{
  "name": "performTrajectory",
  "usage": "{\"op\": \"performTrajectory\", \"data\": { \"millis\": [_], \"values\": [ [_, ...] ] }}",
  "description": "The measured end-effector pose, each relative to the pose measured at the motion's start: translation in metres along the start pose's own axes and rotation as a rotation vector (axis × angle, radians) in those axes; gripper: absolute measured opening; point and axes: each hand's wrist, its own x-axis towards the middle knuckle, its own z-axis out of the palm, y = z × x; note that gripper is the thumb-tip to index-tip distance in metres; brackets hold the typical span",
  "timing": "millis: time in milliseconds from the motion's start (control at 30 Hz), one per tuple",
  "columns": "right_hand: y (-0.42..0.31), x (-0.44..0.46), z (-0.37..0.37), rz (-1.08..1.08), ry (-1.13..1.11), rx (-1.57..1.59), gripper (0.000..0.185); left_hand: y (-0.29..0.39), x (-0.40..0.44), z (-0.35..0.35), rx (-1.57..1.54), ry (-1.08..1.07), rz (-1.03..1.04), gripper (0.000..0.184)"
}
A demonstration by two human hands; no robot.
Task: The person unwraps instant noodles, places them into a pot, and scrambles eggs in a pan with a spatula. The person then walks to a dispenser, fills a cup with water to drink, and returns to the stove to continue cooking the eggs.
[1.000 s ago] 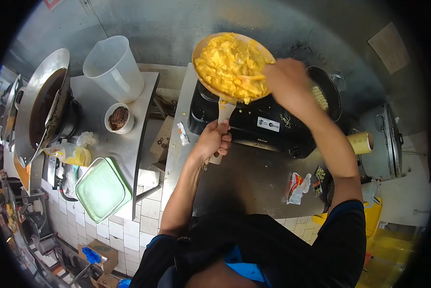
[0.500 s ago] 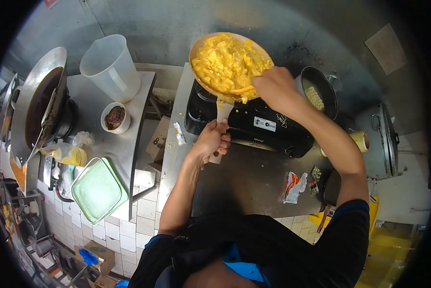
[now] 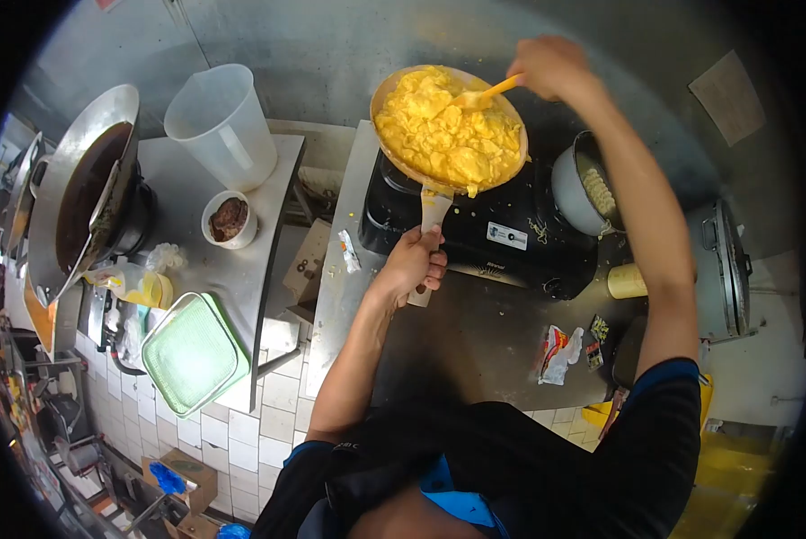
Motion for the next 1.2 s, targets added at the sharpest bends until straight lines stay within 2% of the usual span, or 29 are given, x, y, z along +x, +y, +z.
{"op": "performTrajectory", "data": {
  "millis": [67,200,233,300,400,433,500,567,600,733,800,900,967,1033,1100,1167,1200],
  "values": [
    [0.008,-0.039,-0.031,-0.152,0.175,-0.054,0.012,0.000,-0.002,0.001,-0.015,0.008,-0.007,0.023],
    [-0.008,-0.098,-0.047,-0.083,0.100,0.035,0.014,0.004,-0.004,0.002,0.006,0.010,-0.002,0.023],
    [-0.014,-0.105,-0.041,-0.092,0.100,0.037,0.014,0.003,-0.004,0.002,0.030,0.021,0.008,0.023],
    [-0.028,-0.116,-0.011,-0.100,-0.107,0.267,0.014,0.003,-0.005,0.002,0.020,0.016,0.002,0.023],
    [-0.068,-0.109,0.052,-0.126,0.015,0.392,0.013,0.003,-0.004,0.002,0.027,0.010,0.000,0.023],
    [-0.081,-0.097,0.078,-0.109,0.071,0.478,0.012,0.001,-0.002,0.002,0.036,0.015,0.002,0.023],
    [-0.109,-0.062,0.119,0.073,-0.007,0.559,0.015,-0.001,-0.001,0.002,0.052,0.011,0.015,0.022],
    [-0.119,-0.043,0.114,0.163,0.002,0.573,0.017,-0.001,-0.001,0.001,0.074,0.009,0.023,0.022],
    [-0.119,-0.037,0.114,0.251,0.003,0.581,0.019,-0.002,-0.001,0.001,0.057,0.009,0.042,0.022],
    [-0.076,-0.027,0.125,0.366,0.069,0.643,0.019,-0.004,-0.001,0.001,0.028,0.012,0.061,0.021],
    [-0.049,-0.043,0.102,0.268,-0.085,0.612,0.020,-0.004,-0.004,0.003,0.055,0.021,0.057,0.021],
    [-0.043,-0.102,0.059,0.312,-0.050,0.504,0.019,-0.004,-0.001,0.003,0.049,0.048,0.039,0.020],
    [-0.056,-0.123,0.041,0.300,-0.106,0.428,0.019,-0.005,0.000,0.005,0.043,0.037,0.021,0.020],
    [-0.071,-0.112,0.062,0.244,-0.123,0.440,0.016,-0.005,-0.003,0.009,0.080,0.082,0.053,0.021],
    [-0.076,-0.084,0.115,0.214,-0.095,0.461,0.018,-0.011,0.002,0.008,0.070,0.066,0.049,0.022],
    [-0.068,-0.084,0.145,0.122,0.023,0.547,0.017,-0.006,0.000,0.001,0.041,0.005,0.027,0.025],
    [-0.068,-0.101,0.134,0.121,0.163,0.694,0.021,-0.003,-0.004,-0.001,0.026,-0.042,0.016,0.032]
  ]
}}
